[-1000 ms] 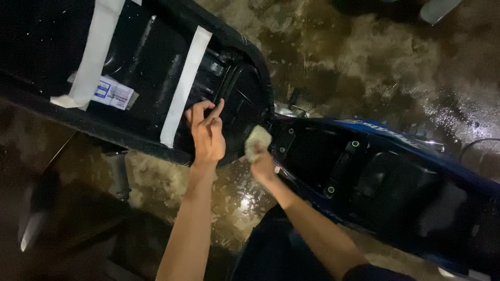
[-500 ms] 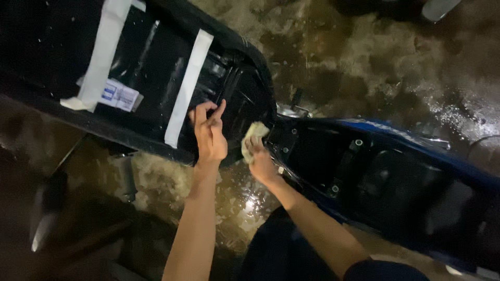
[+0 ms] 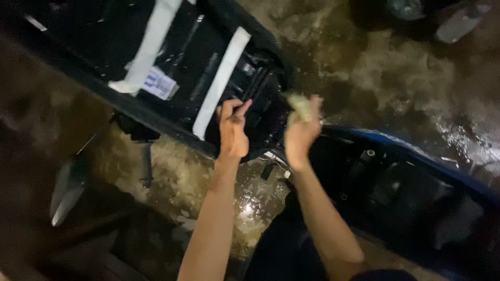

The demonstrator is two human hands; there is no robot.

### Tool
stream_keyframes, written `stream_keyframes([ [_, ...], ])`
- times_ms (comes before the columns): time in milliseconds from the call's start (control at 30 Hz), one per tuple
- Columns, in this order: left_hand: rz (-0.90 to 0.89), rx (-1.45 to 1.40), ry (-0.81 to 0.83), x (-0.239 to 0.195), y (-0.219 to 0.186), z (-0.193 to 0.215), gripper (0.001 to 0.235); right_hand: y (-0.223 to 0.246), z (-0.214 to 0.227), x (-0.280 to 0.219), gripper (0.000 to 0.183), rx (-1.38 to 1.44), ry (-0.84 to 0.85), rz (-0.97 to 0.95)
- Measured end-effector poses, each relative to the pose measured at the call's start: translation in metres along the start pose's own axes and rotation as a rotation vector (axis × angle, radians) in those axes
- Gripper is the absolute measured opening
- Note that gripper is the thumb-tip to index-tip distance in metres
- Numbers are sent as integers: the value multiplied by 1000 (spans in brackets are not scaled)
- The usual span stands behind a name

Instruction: The person wipes the interior of a motorcycle's under-seat storage compartment using a cloth. They repeatedly wring the cloth and wipe various sections of the compartment's floor and sides.

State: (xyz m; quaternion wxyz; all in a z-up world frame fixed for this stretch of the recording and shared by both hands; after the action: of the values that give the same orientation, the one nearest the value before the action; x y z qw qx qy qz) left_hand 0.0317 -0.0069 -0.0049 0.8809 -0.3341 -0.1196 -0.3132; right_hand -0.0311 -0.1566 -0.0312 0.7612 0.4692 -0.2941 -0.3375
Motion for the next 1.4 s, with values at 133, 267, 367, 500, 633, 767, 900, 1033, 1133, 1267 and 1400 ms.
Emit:
stream_keyframes([
  [133,13,-183,-67,-6,6,-4,45,4,-21,-5,63,367,94,-132],
  [267,248,-515,-150,-9,17,-10,59,9,-65,-54,62,53,340,395],
  [367,352,-697,-178,-10,19,-13,75,0,-57,-78,61,-4,444,560],
  [500,245,-601,-161,-19,13,-5,80,-14,-34,-77,68,-65,650,637],
  [633,189,-329,-58,-20,2,-2,72,-21,-33,-42,68,-295,464,1066],
  [767,135,-236,-42,-23,-8,3,75,-27,-35,-4,55,-176,500,844],
  [900,106,-161,-59,-18,-8,8,72,-18,-24,47,48,-144,291,600],
  [1033,140,-296,-69,-20,-2,6,76,-22,-42,52,71,-45,423,279],
  [1133,150,-440,-121,-22,4,5,84,-45,-67,-9,80,134,612,295],
  [1267,242,-597,-164,-21,17,3,99,-104,-74,-102,64,197,734,421],
  [1400,378,-760,-139,-28,16,2,92,-178,-35,-134,35,83,972,7],
])
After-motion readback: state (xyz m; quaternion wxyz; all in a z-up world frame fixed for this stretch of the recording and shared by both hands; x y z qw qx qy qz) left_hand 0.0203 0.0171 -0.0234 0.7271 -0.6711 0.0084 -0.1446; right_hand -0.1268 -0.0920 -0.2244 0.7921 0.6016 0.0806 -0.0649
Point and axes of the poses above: each hand's wrist, its own x-axis towards the middle knuckle, its own z-axis out of the back of the hand, y = z × x, the point moved 2 cm from there along x, towards the middle knuckle, and after that the axes turned 3 degrees about -z, right-handed, at the moved point
